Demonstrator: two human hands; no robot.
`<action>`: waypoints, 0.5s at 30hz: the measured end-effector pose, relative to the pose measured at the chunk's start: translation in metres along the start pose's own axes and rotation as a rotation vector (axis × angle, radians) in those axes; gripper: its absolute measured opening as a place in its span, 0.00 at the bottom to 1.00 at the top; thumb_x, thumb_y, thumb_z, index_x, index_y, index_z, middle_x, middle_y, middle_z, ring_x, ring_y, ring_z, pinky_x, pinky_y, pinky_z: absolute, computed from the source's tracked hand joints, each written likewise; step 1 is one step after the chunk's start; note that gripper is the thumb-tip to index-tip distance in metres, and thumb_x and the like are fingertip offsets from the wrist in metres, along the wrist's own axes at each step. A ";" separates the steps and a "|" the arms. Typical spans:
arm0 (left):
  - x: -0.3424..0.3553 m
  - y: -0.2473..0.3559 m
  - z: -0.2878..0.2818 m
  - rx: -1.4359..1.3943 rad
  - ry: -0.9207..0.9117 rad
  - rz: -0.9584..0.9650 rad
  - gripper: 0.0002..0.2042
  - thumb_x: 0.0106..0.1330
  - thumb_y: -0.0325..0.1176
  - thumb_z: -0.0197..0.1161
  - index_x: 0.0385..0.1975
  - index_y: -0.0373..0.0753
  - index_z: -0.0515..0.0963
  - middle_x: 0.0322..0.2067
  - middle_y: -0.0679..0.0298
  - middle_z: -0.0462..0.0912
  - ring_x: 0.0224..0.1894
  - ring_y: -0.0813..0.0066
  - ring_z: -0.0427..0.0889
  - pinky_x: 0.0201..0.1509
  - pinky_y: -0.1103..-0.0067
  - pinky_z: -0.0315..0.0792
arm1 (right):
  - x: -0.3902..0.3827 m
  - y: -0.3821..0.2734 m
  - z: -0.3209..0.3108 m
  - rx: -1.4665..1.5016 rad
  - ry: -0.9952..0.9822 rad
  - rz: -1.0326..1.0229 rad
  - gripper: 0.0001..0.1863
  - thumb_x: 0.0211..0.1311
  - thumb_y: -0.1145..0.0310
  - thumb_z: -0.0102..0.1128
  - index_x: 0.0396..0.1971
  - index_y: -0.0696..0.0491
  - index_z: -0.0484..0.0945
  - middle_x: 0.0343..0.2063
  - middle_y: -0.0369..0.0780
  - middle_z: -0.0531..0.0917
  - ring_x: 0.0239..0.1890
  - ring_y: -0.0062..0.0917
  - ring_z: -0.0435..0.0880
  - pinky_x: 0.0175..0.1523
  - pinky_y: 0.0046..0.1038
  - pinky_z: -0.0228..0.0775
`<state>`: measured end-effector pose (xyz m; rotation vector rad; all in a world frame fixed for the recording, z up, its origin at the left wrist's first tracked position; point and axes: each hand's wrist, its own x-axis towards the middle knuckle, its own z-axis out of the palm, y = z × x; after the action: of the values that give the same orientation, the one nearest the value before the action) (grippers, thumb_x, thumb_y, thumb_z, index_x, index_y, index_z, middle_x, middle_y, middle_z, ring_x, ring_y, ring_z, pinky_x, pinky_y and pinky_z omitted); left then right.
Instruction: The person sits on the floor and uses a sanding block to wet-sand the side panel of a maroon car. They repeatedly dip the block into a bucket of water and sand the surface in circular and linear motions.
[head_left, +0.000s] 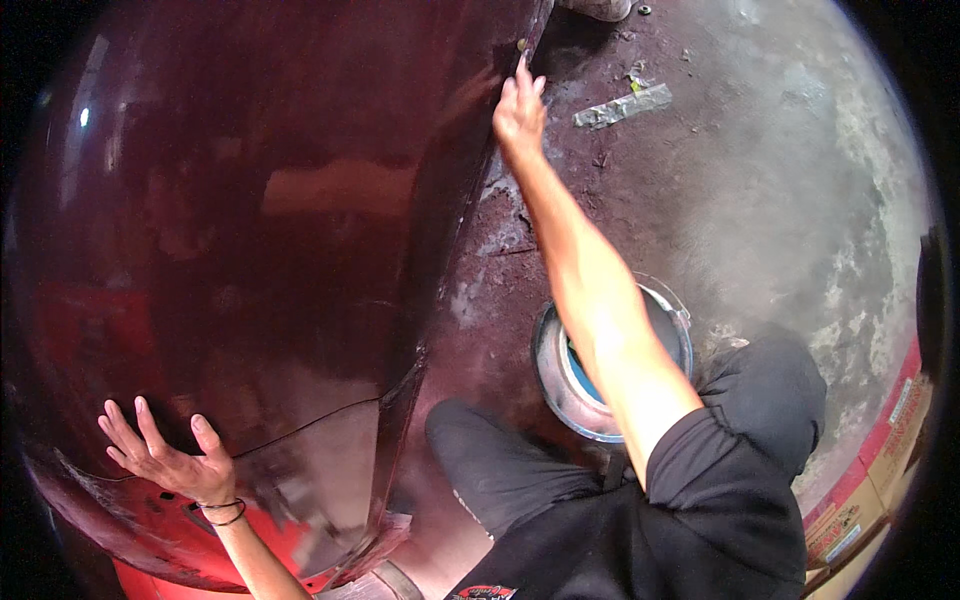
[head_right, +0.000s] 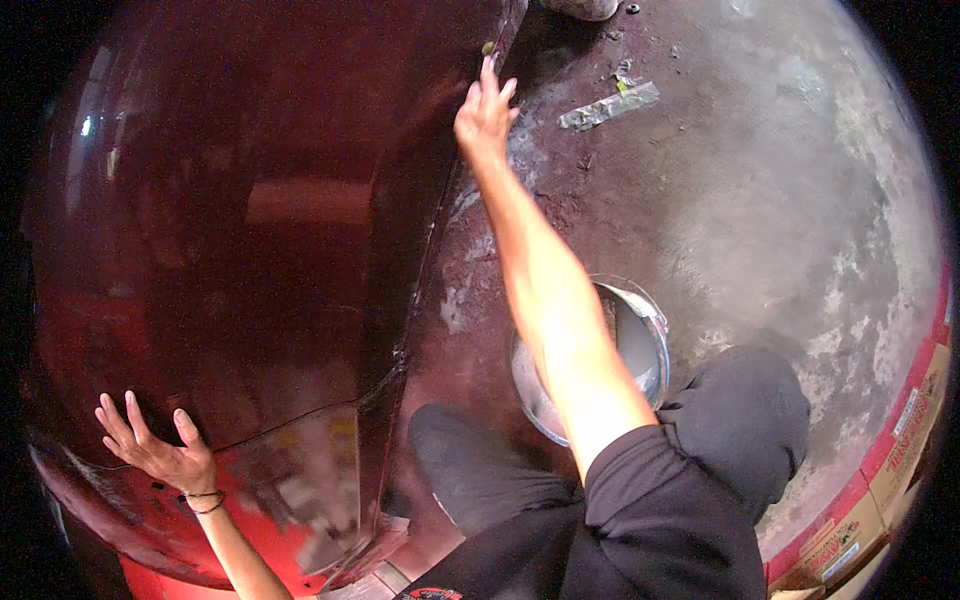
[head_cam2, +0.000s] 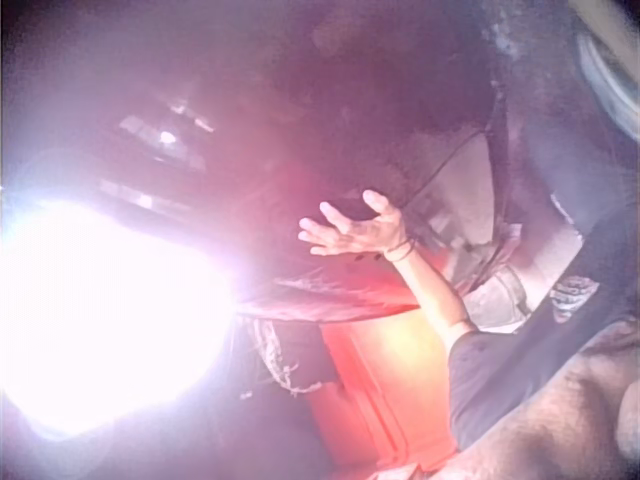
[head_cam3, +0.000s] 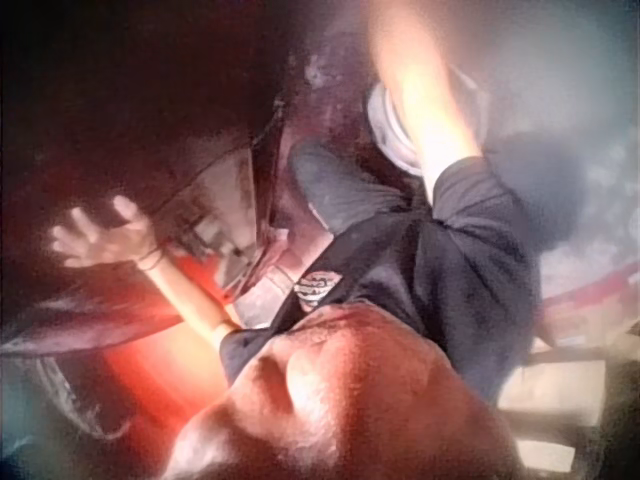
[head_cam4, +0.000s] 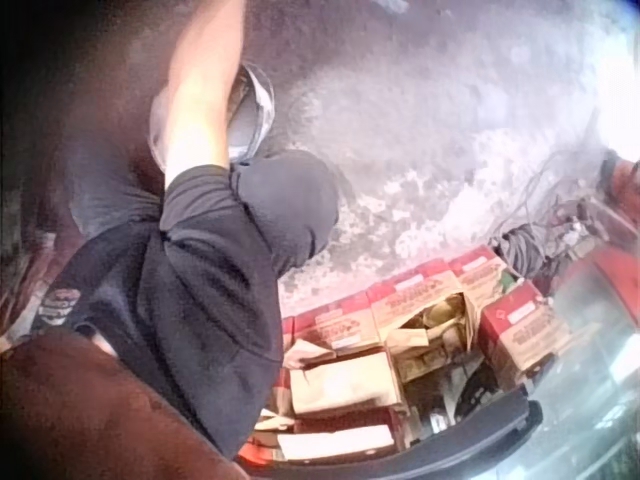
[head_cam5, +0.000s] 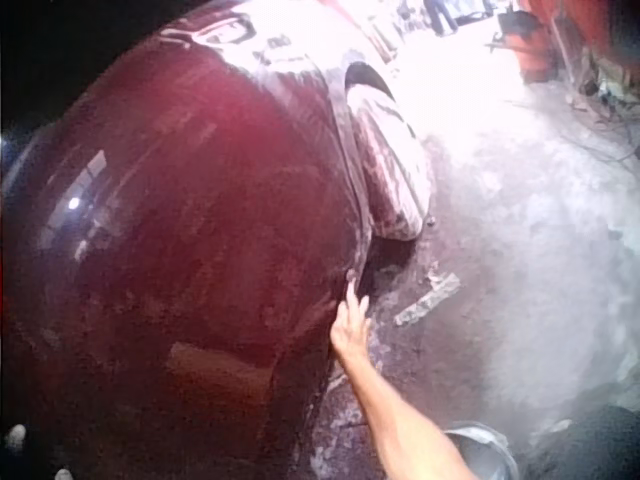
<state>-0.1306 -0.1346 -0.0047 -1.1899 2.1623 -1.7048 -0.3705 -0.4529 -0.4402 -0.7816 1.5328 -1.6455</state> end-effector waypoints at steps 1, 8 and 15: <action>0.001 0.000 0.000 -0.004 -0.002 -0.002 0.29 0.78 0.50 0.57 0.74 0.47 0.68 0.77 0.55 0.66 0.80 0.50 0.60 0.82 0.48 0.47 | -0.023 0.003 0.003 0.032 0.005 -0.043 0.30 0.84 0.65 0.41 0.81 0.44 0.56 0.80 0.45 0.60 0.81 0.59 0.49 0.76 0.71 0.43; 0.000 -0.003 -0.004 0.004 -0.014 -0.005 0.29 0.78 0.50 0.57 0.75 0.47 0.67 0.77 0.55 0.66 0.81 0.51 0.60 0.82 0.48 0.46 | -0.178 0.007 0.018 0.149 -0.092 -0.044 0.34 0.81 0.74 0.42 0.83 0.45 0.50 0.83 0.42 0.54 0.84 0.50 0.44 0.80 0.65 0.32; 0.001 -0.002 0.000 -0.010 -0.001 -0.014 0.29 0.78 0.50 0.57 0.75 0.47 0.67 0.77 0.55 0.66 0.81 0.50 0.60 0.82 0.48 0.46 | -0.009 -0.033 -0.005 -0.080 0.073 -0.196 0.29 0.79 0.72 0.44 0.78 0.54 0.61 0.76 0.53 0.66 0.77 0.54 0.64 0.78 0.55 0.56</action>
<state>-0.1305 -0.1353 -0.0029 -1.2105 2.1697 -1.7007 -0.3736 -0.4426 -0.4078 -0.9494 1.6241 -1.7799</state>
